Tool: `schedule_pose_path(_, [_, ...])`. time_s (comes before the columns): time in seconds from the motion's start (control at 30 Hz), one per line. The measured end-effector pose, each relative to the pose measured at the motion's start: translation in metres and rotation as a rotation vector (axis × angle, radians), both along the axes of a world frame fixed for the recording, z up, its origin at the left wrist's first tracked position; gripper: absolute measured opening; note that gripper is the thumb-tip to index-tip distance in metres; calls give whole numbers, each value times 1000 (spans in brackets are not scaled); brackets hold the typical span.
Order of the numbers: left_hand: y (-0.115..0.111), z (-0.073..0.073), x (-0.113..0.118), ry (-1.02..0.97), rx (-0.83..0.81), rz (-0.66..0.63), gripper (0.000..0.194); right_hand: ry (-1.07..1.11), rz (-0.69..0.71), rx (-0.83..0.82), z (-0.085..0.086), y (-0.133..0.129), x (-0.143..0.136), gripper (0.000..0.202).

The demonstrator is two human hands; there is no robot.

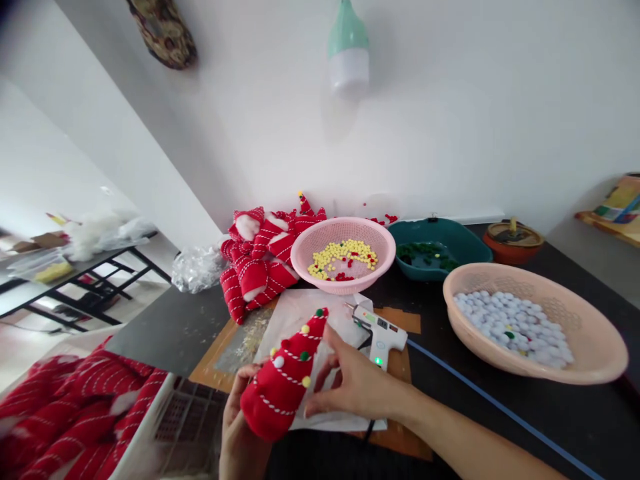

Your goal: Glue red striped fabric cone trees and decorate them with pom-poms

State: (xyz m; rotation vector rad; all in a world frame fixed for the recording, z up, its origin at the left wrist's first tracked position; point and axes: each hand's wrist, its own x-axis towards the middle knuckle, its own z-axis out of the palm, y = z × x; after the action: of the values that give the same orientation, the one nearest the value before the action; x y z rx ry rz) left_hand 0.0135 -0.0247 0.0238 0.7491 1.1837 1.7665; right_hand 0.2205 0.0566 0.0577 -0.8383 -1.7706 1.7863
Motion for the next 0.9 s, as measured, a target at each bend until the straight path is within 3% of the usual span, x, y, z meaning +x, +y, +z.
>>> schedule_pose_path(0.1, [-5, 12, 5, -14, 15, 26, 38, -116, 220, 3, 6, -9, 4, 29])
schedule_pose_path(0.13, [-6, 18, 0, -18, 38, 70, 38, -154, 262, 15, 9, -12, 7, 19])
schedule_pose_path(0.2, [-12, 28, -22, 45, 94, 215, 34, -209, 286, 47, 12, -17, 13, 27])
schedule_pose_path(0.3, [-41, 42, -80, 127, 94, 469, 37, -245, 219, 78, 11, -14, 18, 33])
schedule_pose_path(0.43, [-123, 55, -158, 224, 77, 817, 33, -287, 148, 70, -3, -8, 19, 35])
schedule_pose_path(0.53, [-191, 54, -193, 274, 0, 1024, 22, -310, 93, 65, -13, -7, 23, 37])
schedule_pose_path(0.63, [-246, 44, -207, 295, -87, 1229, 15, -308, 3, 66, -19, -8, 28, 37])
schedule_pose_path(0.7, [-270, 37, -209, 288, -160, 1297, 17, -295, -34, 59, -21, -8, 29, 37])
schedule_pose_path(0.8, [-288, 29, -209, 290, -280, 1343, 15, -285, -46, 34, -18, -9, 28, 43])
schedule_pose_path(0.9, [-289, 26, -209, 319, -428, 1322, 11, -260, -69, 42, -10, -14, 22, 43])
